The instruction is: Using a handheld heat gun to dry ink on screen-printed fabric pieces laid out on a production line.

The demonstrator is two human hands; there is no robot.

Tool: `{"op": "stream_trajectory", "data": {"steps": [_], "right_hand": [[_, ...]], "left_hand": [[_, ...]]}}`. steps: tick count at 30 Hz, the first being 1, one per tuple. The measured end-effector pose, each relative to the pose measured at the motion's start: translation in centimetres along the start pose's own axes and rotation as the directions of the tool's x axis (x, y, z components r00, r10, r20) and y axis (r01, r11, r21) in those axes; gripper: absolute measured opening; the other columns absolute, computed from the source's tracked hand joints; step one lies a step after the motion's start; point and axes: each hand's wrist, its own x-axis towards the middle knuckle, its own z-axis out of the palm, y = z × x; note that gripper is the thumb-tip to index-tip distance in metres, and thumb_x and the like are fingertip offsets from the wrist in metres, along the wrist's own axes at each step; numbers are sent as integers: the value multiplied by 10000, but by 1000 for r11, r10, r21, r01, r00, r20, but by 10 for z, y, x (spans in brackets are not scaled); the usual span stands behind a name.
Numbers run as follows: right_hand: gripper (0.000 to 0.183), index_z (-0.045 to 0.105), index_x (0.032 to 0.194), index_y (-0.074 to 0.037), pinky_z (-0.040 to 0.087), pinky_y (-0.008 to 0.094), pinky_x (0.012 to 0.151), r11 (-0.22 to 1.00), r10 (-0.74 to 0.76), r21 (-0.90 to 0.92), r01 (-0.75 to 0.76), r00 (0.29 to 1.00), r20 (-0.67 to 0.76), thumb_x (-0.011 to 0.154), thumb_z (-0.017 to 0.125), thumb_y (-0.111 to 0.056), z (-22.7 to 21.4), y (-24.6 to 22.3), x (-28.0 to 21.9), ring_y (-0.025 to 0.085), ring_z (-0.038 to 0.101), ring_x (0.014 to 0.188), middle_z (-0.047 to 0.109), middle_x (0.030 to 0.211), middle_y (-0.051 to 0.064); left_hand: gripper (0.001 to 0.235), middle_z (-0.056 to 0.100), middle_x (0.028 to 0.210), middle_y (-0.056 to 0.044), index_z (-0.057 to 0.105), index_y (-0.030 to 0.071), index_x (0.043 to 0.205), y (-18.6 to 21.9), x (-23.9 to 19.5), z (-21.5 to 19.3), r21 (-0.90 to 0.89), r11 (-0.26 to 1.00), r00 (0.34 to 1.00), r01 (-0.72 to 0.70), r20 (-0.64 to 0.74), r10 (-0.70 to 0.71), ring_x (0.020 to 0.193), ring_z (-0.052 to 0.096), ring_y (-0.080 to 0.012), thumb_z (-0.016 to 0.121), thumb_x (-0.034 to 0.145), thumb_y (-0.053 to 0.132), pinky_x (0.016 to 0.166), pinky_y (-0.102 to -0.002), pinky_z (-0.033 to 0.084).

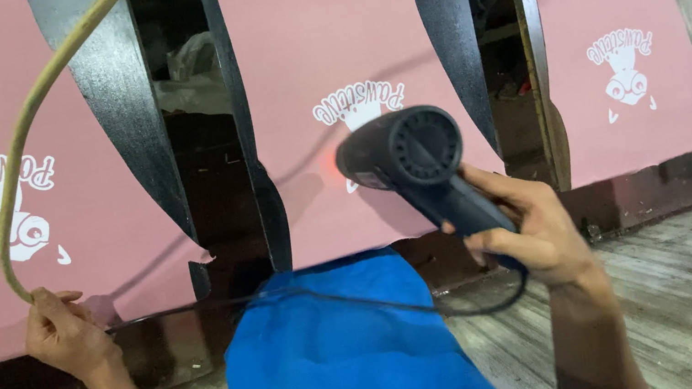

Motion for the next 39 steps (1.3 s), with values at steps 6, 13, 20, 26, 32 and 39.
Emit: {"op": "stream_trajectory", "data": {"steps": [6,13,20,26,32,39], "right_hand": [[871,450,1516,-12,656,315,577,984,62,-165,-74,995,-75,688,711,-86,-15,3,-11,262,754,810,761,1044,239],[833,465,1514,20,583,302,493,990,57,-127,-69,994,-96,703,653,1,-11,-4,-3,224,648,526,738,896,201],[874,491,1513,-28,618,334,637,980,110,-154,-124,989,-96,663,693,-17,-36,11,-15,285,755,821,777,943,233],[851,462,1525,15,580,294,622,988,24,-151,-36,996,-81,700,656,-55,-39,12,-17,237,668,686,730,930,201],[870,495,1518,-21,579,322,629,984,106,-131,-119,989,-100,664,660,-8,-43,15,-21,257,683,706,753,913,222],[879,505,1484,23,581,318,462,990,98,-94,-104,993,-67,619,661,-3,-62,32,-37,278,667,561,756,908,284]], "left_hand": [[549,419,594,-18,638,20,876,-2,-1,1,-6,1000,1000,-25,-9,24,545,399,-113,538,1282,376,572,-261,326],[545,479,629,-54,683,-17,895,-9,-16,6,36,989,984,-141,-107,144,576,443,-148,551,1283,343,609,-300,343],[501,414,534,-55,566,15,834,25,-52,34,-192,981,999,-5,-50,-5,391,394,-135,509,1216,334,378,-261,265],[484,397,527,-24,545,43,795,79,-95,31,-197,980,1000,-11,-2,11,391,355,-116,474,1216,272,372,-256,276],[444,391,522,-16,523,68,749,128,-150,15,-231,973,996,22,90,-1,391,345,-115,421,1174,146,358,-257,293],[375,517,602,-9,633,61,843,138,-196,7,-222,974,961,-47,254,104,397,399,-64,519,1084,325,373,-224,362]]}}
